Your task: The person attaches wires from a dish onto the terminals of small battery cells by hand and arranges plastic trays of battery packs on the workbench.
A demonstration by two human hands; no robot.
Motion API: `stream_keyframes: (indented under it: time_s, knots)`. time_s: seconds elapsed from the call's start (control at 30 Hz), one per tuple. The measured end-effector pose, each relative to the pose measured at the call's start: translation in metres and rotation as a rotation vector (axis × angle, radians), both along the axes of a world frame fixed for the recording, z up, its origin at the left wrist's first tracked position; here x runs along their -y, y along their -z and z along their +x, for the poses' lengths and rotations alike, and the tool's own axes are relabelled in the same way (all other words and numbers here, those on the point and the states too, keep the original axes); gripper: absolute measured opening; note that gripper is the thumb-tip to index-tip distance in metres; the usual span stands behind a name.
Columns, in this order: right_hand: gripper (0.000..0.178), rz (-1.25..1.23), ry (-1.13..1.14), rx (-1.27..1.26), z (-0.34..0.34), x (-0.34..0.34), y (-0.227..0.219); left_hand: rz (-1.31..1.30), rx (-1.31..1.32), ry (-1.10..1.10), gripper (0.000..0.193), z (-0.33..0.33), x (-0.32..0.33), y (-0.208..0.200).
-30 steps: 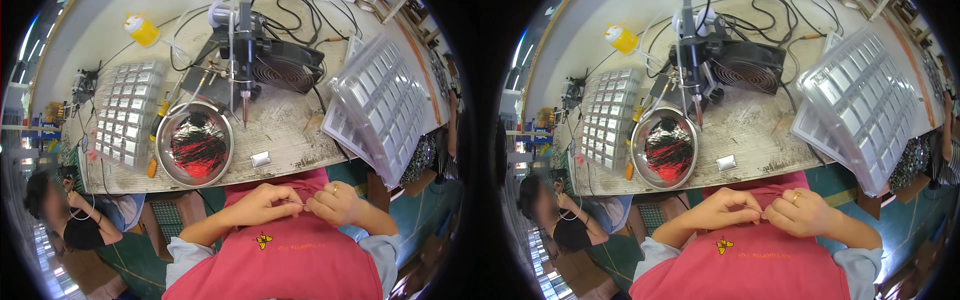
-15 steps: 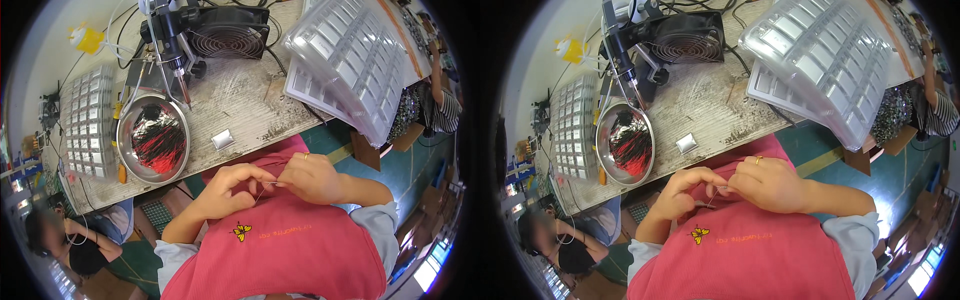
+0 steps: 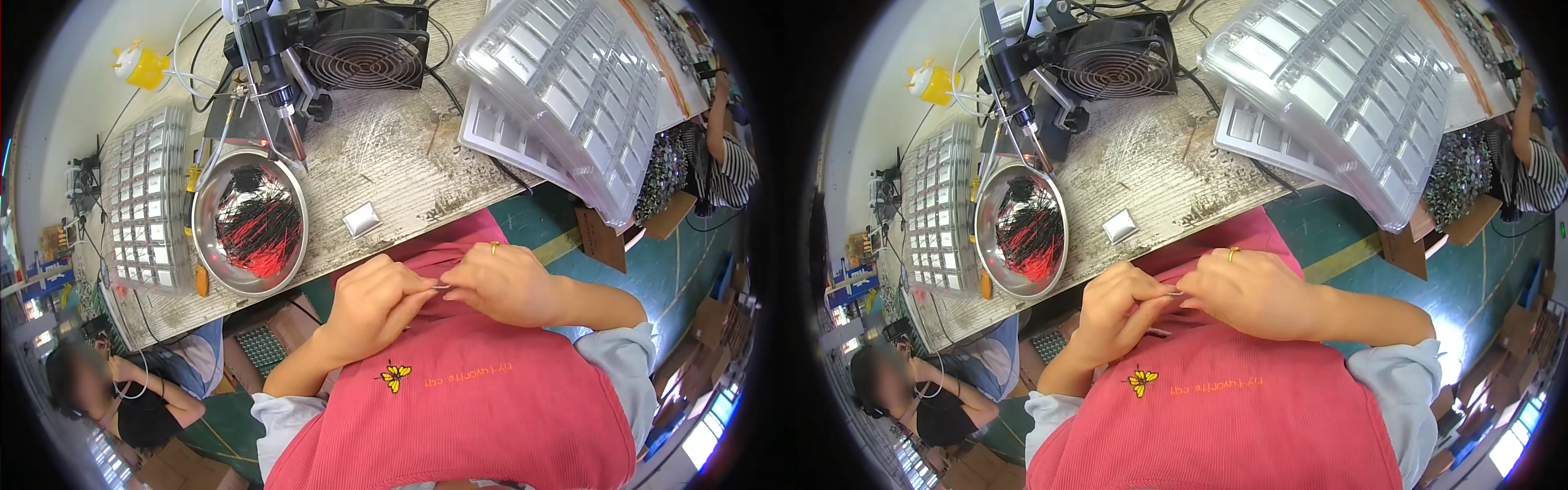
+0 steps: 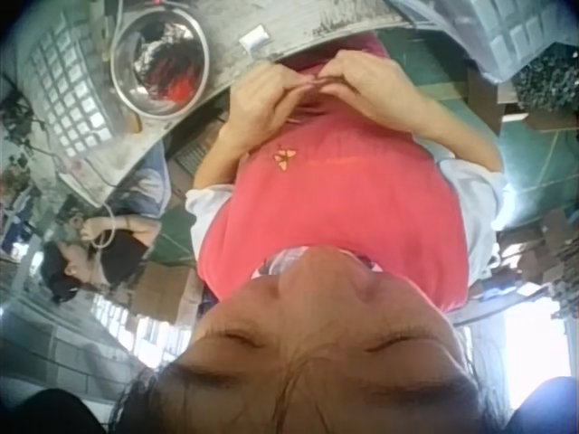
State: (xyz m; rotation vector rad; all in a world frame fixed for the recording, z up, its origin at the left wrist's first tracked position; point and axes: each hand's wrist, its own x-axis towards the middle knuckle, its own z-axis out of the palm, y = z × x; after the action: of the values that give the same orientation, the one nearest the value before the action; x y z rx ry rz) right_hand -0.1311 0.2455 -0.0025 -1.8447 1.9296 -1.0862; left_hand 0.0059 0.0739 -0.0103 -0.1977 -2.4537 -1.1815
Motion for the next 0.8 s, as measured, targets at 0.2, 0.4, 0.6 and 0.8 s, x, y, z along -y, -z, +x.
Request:
stream_keyframes:
  time_s: [0.2, 0.4, 0.6, 0.8]
  knots:
    - [0.034, -0.231, -0.080, -0.302, -0.010, -0.001, -0.001, 0.816, 0.604, 0.142, 0.004, 0.008, 0.001, -0.013]
    - [0.030, -0.372, -0.132, -0.451, -0.014, 0.000, -0.003, 1.369, 0.845, 0.407, 0.016, 0.007, 0.012, -0.005]
    - [0.019, -0.090, -0.209, -0.192, -0.014, -0.001, -0.013, 1.237, 0.946, 0.400, 0.011, 0.008, 0.011, -0.009]
    - [0.016, 0.549, -0.053, 0.718, -0.010, -0.003, -0.022, -0.349, 0.039, -0.018, 0.014, 0.006, -0.009, -0.007]
